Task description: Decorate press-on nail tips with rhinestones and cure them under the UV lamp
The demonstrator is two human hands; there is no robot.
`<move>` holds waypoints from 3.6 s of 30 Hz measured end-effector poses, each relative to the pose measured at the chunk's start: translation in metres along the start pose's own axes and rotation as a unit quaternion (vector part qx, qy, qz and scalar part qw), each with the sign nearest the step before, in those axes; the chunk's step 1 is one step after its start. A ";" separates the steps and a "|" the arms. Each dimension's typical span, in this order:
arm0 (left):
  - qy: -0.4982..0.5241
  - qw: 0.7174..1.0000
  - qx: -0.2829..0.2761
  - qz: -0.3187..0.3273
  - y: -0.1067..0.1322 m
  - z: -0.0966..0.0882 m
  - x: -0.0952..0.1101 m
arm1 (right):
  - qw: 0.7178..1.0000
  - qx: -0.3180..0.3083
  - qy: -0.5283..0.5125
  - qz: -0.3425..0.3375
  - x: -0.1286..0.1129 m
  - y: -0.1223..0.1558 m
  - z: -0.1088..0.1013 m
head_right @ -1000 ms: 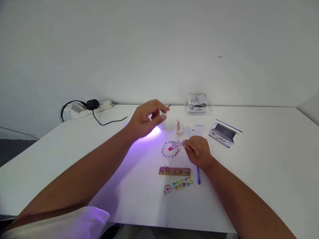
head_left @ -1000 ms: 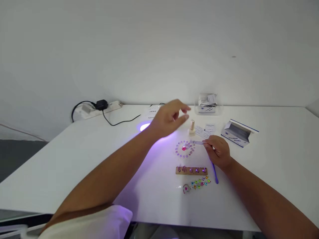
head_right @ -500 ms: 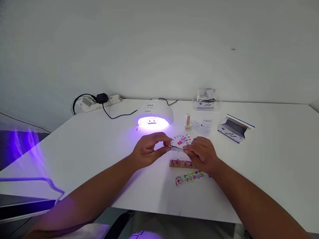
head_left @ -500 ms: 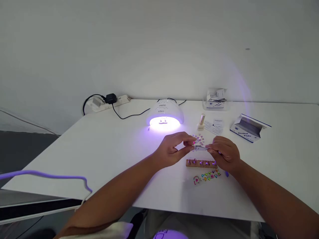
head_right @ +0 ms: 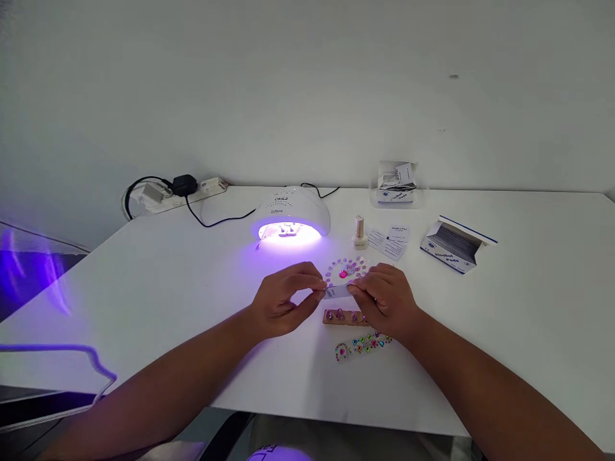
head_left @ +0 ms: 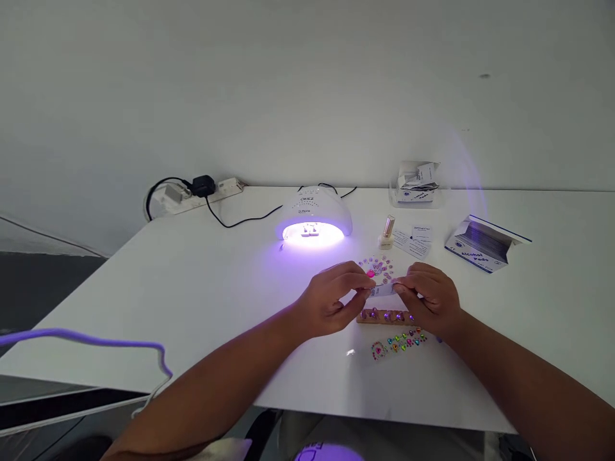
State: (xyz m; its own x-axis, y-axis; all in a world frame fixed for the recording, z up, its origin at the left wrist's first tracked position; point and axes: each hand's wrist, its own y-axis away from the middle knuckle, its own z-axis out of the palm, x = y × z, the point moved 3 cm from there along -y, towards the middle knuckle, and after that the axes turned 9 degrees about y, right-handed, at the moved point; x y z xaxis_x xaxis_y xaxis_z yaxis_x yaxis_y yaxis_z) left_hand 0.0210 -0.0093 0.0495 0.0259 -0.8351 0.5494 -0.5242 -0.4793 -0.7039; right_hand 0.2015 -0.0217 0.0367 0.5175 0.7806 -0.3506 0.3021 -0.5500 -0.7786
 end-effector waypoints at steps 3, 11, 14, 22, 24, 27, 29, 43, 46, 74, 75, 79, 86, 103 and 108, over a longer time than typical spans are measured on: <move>-0.012 1.000 0.002 0.004 0.002 0.001 0.000 | 1.000 -0.010 -0.001 0.001 0.000 0.000 0.001; -0.014 0.999 -0.036 0.009 0.001 -0.001 0.000 | 1.000 -0.027 -0.011 -0.008 0.002 0.001 0.003; -0.005 0.998 -0.063 0.003 0.001 -0.001 0.001 | 0.999 -0.037 -0.029 -0.006 0.002 0.002 0.004; -0.010 0.998 -0.055 -0.001 0.005 -0.001 -0.001 | 0.998 -0.041 -0.020 0.037 0.002 0.002 0.005; -0.003 0.998 -0.063 -0.016 0.005 -0.001 -0.001 | 0.998 -0.043 -0.016 0.041 0.001 0.003 0.006; 0.028 0.995 -0.087 -0.052 0.004 0.000 -0.002 | 0.997 -0.053 -0.018 0.046 0.001 0.004 0.007; 0.053 0.991 -0.101 -0.073 0.003 0.001 -0.003 | 0.996 -0.061 -0.019 0.056 0.002 0.004 0.008; 0.012 0.990 -0.066 -0.121 0.003 0.006 0.004 | 0.984 -0.013 0.134 -0.119 -0.003 0.008 0.003; -0.017 0.989 -0.062 -0.133 0.003 0.007 0.006 | 0.972 -0.003 0.170 -0.163 -0.007 0.009 0.001; 0.141 0.959 0.202 -0.137 0.010 -0.028 -0.036 | 0.899 -0.094 0.384 0.187 0.072 -0.029 -0.046; 0.126 0.963 0.195 -0.136 0.010 -0.028 -0.037 | 0.887 -0.101 0.403 0.201 0.078 -0.038 -0.049; 0.084 0.976 0.163 -0.119 0.008 -0.026 -0.034 | 0.843 -0.140 0.468 0.223 0.110 -0.082 -0.044; 0.038 0.989 0.131 -0.055 0.005 -0.032 -0.031 | 0.802 -0.199 0.505 0.248 0.167 -0.128 -0.015; 0.108 0.952 -0.057 -0.282 0.018 -0.017 -0.019 | 0.969 -0.218 0.077 0.092 0.039 0.014 -0.039; 0.176 0.924 -0.081 -0.329 0.027 -0.008 -0.024 | 0.943 -0.302 0.092 0.101 0.031 0.038 -0.030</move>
State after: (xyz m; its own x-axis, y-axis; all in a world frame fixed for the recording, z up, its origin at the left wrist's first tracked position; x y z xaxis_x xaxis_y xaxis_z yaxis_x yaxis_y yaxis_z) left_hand -0.0008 0.0000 0.0212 0.1210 -0.2238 0.9671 -0.6153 -0.7814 -0.1039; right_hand 0.2532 -0.0271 0.0113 0.7267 0.6074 -0.3210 0.5546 -0.7944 -0.2475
